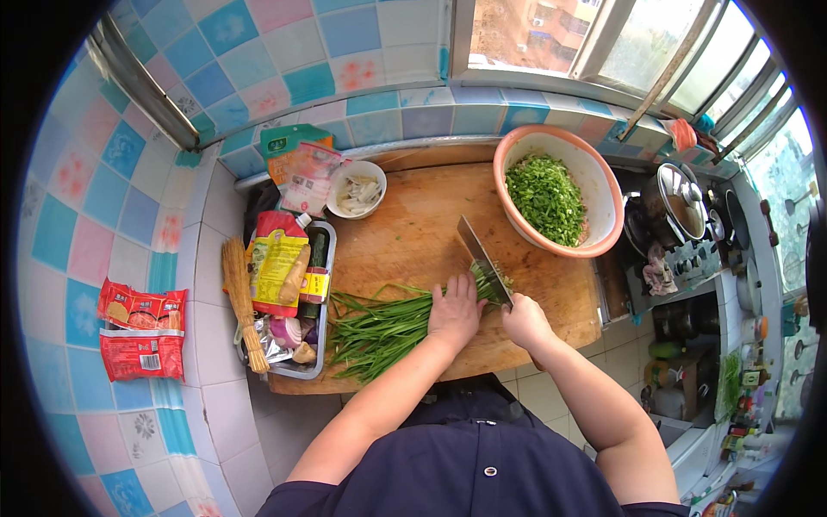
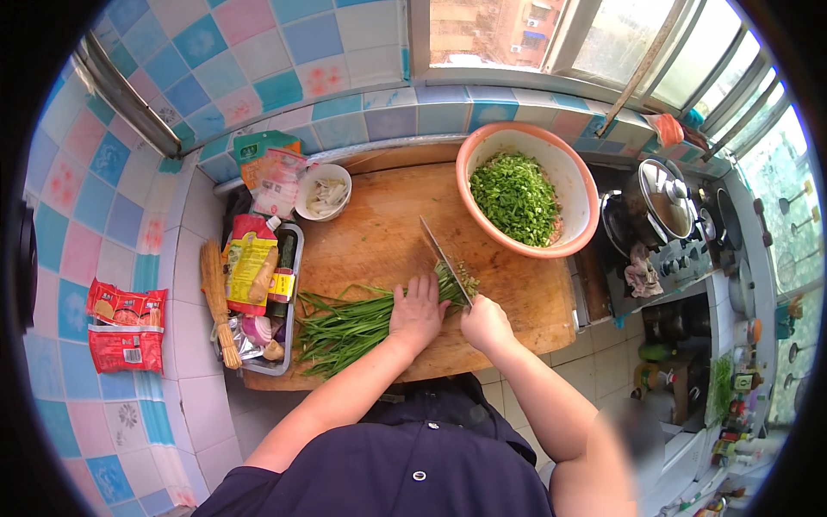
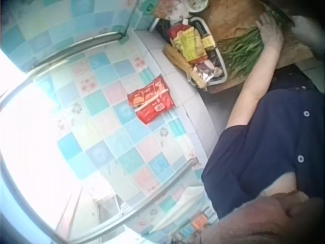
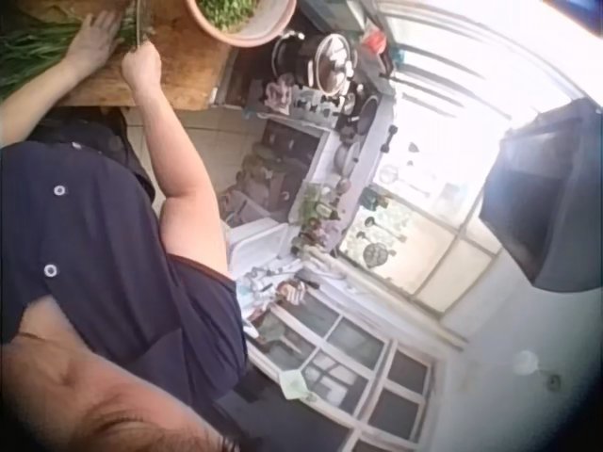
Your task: The person chops a bundle of green chives on a wooden cutting board using a cleaver, transferring the chopped pieces into a large bowl. The person then moves to a sink area to trim the ends of the remaining chives by hand.
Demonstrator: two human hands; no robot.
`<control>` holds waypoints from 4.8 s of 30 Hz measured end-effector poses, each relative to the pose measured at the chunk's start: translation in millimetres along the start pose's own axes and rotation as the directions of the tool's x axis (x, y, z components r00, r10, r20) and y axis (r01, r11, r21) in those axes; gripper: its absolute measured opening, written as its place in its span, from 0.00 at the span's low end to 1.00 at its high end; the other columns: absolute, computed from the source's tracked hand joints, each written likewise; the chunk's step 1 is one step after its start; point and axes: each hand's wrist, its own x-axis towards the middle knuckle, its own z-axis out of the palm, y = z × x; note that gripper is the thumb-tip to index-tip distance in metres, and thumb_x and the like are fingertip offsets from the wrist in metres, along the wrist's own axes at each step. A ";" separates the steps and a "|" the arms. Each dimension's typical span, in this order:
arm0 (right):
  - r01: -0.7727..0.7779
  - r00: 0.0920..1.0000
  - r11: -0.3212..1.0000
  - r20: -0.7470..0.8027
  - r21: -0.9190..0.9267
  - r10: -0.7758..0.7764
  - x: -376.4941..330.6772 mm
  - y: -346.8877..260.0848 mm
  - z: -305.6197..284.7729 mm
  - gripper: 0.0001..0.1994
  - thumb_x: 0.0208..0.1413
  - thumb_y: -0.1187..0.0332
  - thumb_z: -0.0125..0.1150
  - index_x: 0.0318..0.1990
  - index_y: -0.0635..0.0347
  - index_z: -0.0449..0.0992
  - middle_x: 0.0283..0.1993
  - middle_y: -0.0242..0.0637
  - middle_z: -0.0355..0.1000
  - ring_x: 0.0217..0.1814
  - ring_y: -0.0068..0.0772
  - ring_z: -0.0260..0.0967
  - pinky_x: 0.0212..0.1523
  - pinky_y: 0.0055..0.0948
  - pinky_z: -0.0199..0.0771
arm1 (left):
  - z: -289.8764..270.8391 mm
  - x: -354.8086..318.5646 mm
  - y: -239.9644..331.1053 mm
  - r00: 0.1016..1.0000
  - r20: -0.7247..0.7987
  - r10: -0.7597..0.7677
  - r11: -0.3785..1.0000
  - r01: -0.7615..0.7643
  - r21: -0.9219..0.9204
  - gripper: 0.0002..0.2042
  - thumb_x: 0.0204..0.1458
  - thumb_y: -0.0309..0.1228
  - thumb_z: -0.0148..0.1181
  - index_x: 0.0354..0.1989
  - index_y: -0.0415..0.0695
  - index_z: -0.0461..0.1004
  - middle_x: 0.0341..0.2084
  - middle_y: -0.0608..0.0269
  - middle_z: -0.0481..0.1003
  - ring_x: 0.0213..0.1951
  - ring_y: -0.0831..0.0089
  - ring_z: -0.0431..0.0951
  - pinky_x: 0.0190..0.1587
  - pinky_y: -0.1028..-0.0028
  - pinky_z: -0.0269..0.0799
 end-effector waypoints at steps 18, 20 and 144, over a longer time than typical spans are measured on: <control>0.047 0.997 0.998 0.057 0.048 -0.050 -32.1 -7.1 -50.8 0.14 0.54 0.63 0.53 0.34 0.69 0.75 0.31 0.56 0.74 0.41 0.57 0.73 0.44 0.46 0.71 | -6.1 2.4 -5.4 1.000 -0.013 0.008 0.999 -0.008 -0.032 0.31 0.58 0.49 0.48 0.61 0.35 0.61 0.50 0.57 0.68 0.52 0.63 0.64 0.52 0.65 0.59; 0.026 0.994 1.000 0.103 -0.012 -0.024 -26.9 1.1 -46.8 0.14 0.55 0.63 0.52 0.34 0.69 0.75 0.30 0.55 0.74 0.39 0.57 0.73 0.43 0.46 0.72 | -6.0 4.8 -4.7 0.999 -0.026 0.023 0.999 -0.023 -0.032 0.31 0.58 0.49 0.48 0.60 0.35 0.62 0.49 0.57 0.68 0.51 0.63 0.65 0.51 0.65 0.59; -0.090 0.924 0.994 0.368 -0.066 0.108 -0.1 -37.5 -44.3 0.15 0.59 0.62 0.50 0.38 0.68 0.74 0.26 0.49 0.74 0.18 0.40 0.73 0.27 0.37 0.76 | -4.1 -25.9 -35.7 0.971 -0.208 0.114 0.984 -0.140 -0.114 0.22 0.55 0.37 0.51 0.55 0.37 0.67 0.41 0.58 0.69 0.44 0.64 0.68 0.50 0.66 0.62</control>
